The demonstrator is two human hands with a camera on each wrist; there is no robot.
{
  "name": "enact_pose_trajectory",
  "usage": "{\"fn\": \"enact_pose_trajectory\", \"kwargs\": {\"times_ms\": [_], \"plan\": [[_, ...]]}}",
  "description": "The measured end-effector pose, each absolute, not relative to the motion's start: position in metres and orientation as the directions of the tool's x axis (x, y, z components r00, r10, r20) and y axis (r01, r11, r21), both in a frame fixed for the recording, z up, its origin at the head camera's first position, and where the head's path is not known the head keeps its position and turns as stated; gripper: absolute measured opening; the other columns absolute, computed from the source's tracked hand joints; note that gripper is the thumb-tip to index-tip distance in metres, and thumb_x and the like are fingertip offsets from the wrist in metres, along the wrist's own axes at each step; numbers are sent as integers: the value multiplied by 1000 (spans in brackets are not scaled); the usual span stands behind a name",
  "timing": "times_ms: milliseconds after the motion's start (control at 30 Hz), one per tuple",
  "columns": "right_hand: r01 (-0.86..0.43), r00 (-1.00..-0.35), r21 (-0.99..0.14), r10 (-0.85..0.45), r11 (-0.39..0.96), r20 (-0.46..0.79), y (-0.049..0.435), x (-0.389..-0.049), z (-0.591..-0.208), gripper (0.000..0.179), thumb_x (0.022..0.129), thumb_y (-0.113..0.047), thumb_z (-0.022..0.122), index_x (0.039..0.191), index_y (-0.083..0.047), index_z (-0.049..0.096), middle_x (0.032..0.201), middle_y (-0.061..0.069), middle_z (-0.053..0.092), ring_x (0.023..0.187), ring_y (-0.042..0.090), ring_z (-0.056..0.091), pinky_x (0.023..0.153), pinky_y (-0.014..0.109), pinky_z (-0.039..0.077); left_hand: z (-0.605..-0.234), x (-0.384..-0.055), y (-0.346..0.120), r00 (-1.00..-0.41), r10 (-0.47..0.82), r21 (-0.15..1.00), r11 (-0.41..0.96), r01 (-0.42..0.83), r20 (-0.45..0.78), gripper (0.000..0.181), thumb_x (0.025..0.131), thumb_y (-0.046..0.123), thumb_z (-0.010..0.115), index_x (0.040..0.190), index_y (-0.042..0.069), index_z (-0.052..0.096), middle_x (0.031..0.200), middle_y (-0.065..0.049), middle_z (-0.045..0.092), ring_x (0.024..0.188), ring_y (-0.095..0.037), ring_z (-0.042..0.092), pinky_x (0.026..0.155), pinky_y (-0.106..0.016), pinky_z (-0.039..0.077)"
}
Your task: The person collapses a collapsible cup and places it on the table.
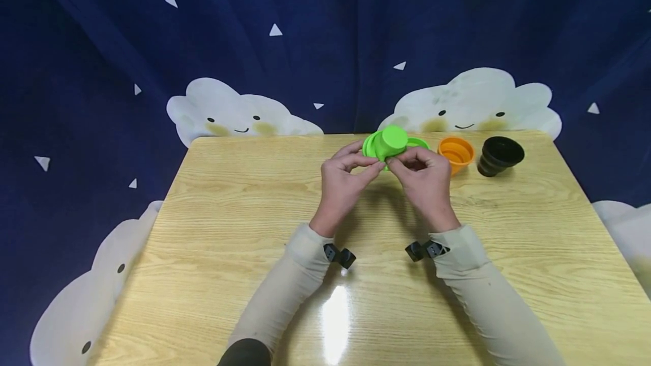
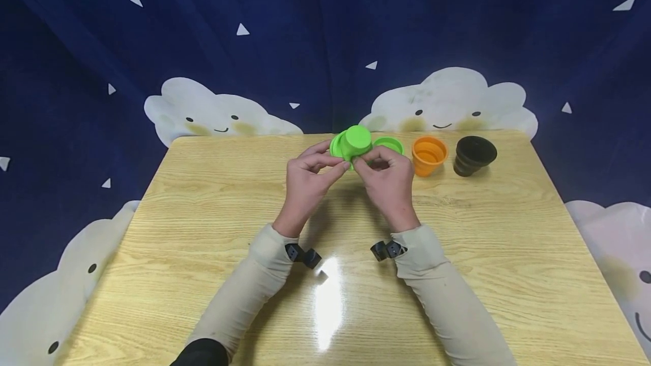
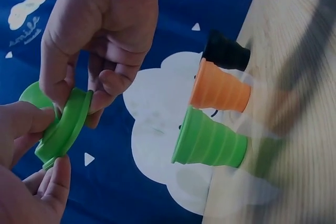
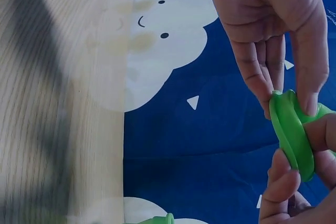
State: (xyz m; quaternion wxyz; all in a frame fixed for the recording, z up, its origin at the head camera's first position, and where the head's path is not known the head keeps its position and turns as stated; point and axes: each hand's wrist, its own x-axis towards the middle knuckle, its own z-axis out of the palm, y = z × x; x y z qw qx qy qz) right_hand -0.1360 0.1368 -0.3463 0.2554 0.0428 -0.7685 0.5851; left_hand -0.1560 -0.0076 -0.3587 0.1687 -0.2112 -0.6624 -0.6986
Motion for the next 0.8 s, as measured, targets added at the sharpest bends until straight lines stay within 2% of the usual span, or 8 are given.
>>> {"fn": "enact_pose_trajectory", "kwargs": {"times_ms": [200,400,500,633,800], "plan": [[-378,-854,-868,241,323,462,136,-136,-347,7,83,8,74,77,10,71,74,21,67,64,13,61,59,15,52,-360,-155,-4,-822,-6,822,14,569,569,6,76,-17,75,81,-17,72,113,-32,67,107,-41,66,87,-32,59],[-383,-851,-852,222,356,475,135,-135,-348,10,82,8,75,73,9,71,67,19,66,57,12,55,54,16,47,-360,-156,-2,-828,-71,829,107,549,557,5,77,-15,70,73,-12,72,107,-25,71,103,-34,69,77,-46,61],[-380,-854,-856,223,350,470,136,-135,-347,8,82,8,74,75,9,71,69,19,67,59,10,58,56,15,49,-362,-158,-3,-863,-61,864,64,499,502,1,78,-12,72,77,-12,72,108,-24,71,104,-30,69,78,-48,61],[-360,-866,-871,227,334,445,138,-135,-345,6,83,8,73,78,10,71,74,18,68,62,10,59,58,14,51,-375,-169,-3,-920,-28,917,-77,391,390,9,80,-9,78,86,-14,74,114,-21,71,98,-24,71,81,-41,61],[-319,-891,-897,226,306,394,141,-135,-345,5,83,7,73,81,11,72,77,14,68,65,12,59,60,15,51,-391,-181,-3,-947,-2,921,-231,314,322,14,79,-8,82,89,-13,74,114,-17,72,107,-22,69,87,-37,59]]}}
